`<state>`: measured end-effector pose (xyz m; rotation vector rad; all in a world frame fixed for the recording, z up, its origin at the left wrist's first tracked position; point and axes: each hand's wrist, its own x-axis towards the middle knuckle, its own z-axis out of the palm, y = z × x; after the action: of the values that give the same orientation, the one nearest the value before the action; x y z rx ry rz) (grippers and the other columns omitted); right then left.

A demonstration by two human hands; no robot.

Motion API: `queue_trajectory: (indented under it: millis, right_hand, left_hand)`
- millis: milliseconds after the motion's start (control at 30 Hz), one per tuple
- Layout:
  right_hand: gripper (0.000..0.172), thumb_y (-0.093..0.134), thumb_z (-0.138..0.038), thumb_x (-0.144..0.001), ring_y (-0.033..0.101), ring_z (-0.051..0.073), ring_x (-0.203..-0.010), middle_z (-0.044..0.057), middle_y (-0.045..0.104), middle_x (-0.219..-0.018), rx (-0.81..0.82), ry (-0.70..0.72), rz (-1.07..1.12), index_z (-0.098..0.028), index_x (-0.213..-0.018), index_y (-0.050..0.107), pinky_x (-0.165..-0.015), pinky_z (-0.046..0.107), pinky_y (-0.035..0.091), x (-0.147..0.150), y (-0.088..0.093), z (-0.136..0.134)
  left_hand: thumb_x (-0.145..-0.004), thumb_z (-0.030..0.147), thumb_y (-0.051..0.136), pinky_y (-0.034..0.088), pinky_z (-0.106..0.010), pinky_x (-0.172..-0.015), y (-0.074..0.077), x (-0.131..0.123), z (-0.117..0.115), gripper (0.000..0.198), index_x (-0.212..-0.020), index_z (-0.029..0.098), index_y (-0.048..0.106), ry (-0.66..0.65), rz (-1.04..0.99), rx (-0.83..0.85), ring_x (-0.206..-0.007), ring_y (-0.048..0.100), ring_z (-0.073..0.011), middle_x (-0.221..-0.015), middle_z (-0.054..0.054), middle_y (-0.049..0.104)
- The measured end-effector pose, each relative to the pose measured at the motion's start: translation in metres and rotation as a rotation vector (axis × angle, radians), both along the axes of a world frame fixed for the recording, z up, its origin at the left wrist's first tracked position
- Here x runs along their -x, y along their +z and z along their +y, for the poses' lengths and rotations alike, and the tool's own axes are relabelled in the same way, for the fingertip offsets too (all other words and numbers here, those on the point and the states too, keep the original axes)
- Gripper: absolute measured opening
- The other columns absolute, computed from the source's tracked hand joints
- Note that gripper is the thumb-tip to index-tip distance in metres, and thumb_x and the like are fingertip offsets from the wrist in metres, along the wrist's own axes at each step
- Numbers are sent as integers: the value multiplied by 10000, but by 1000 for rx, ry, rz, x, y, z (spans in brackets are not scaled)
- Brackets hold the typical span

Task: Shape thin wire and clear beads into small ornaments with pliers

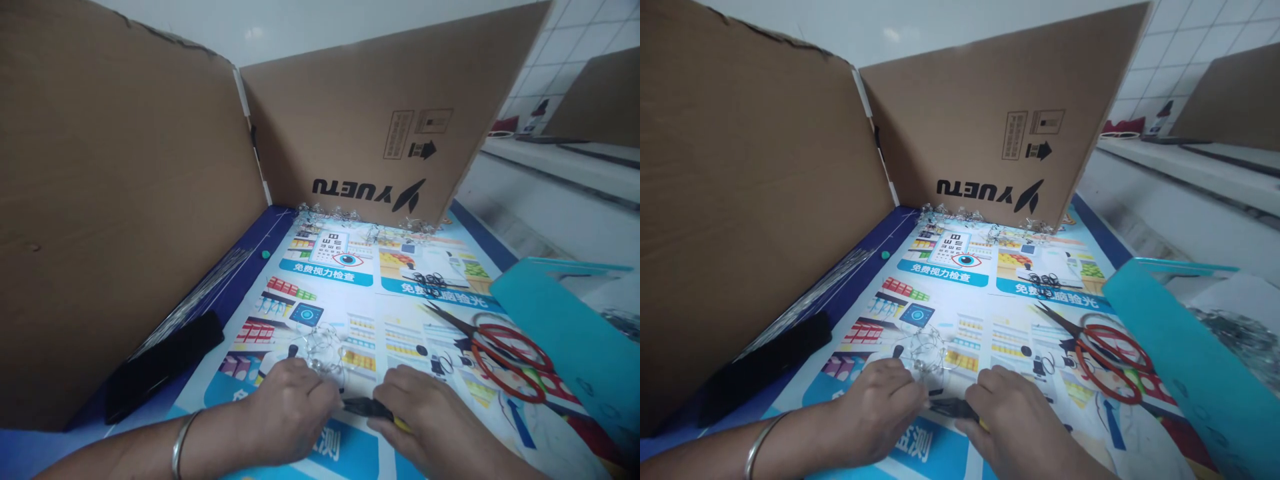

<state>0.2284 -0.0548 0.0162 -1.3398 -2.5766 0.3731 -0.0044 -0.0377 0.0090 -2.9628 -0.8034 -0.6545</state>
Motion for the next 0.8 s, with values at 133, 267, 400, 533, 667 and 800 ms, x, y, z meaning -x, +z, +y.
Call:
queue_trajectory:
  millis: [133, 267, 400, 533, 667, 800]
  right_hand:
    - [104, 672, -244, -729, 566, 184, -654, 0, 599, -714, -81, 46, 11, -220, -710, 572, -541, 279, 359, 0, -1, 0]
    - [76, 630, -246, -771, 567, 178, -672, 4, 599, -718, -96, 32, 40, -213, -726, 578, -558, 270, 376, -3, 0, 3]
    - [106, 542, -262, -836, 561, 176, -703, 31, 599, -743, -154, -47, 74, -194, -765, 582, -591, 266, 405, -11, -1, 14]
    - [176, 475, -294, -878, 564, 170, -714, 41, 598, -742, -217, -85, 96, -191, -796, 592, -617, 262, 422, -12, -1, 25]
    - [192, 461, -306, -882, 573, 172, -729, 43, 605, -755, -264, -97, 52, -193, -805, 595, -618, 258, 427, -6, -3, 32]
    - [216, 450, -318, -889, 567, 169, -702, 41, 595, -721, -379, -78, 28, -190, -803, 603, -584, 251, 411, 0, -5, 38]
  left_hand:
    - [-861, 162, 422, 343, -260, -483, 0, -1, -2, 143, -727, 179, 468, 28, -33, 19, -472, 462, -123, -567, 16, 545]
    - [-898, 270, 398, 375, -262, -529, 6, 4, 2, 197, -781, 169, 520, 56, -115, 86, -517, 499, -135, -605, -7, 578]
    - [-887, 288, 442, 410, -268, -599, 15, 16, 28, 171, -832, 165, 547, 259, -304, 222, -631, 549, -146, -696, -20, 607]
    - [-752, 234, 631, 443, -298, -760, 19, 20, 60, 308, -1030, 170, 515, 339, -398, 498, -885, 562, -170, -998, -55, 608]
    - [-734, 161, 640, 420, -312, -882, 14, 13, 73, 379, -1091, 177, 516, 145, -396, 832, -1011, 551, -168, -1081, -61, 609]
    - [-736, 140, 617, 435, -300, -860, 3, 4, 74, 257, -989, 174, 587, 131, -389, 869, -942, 571, -155, -995, -32, 632]
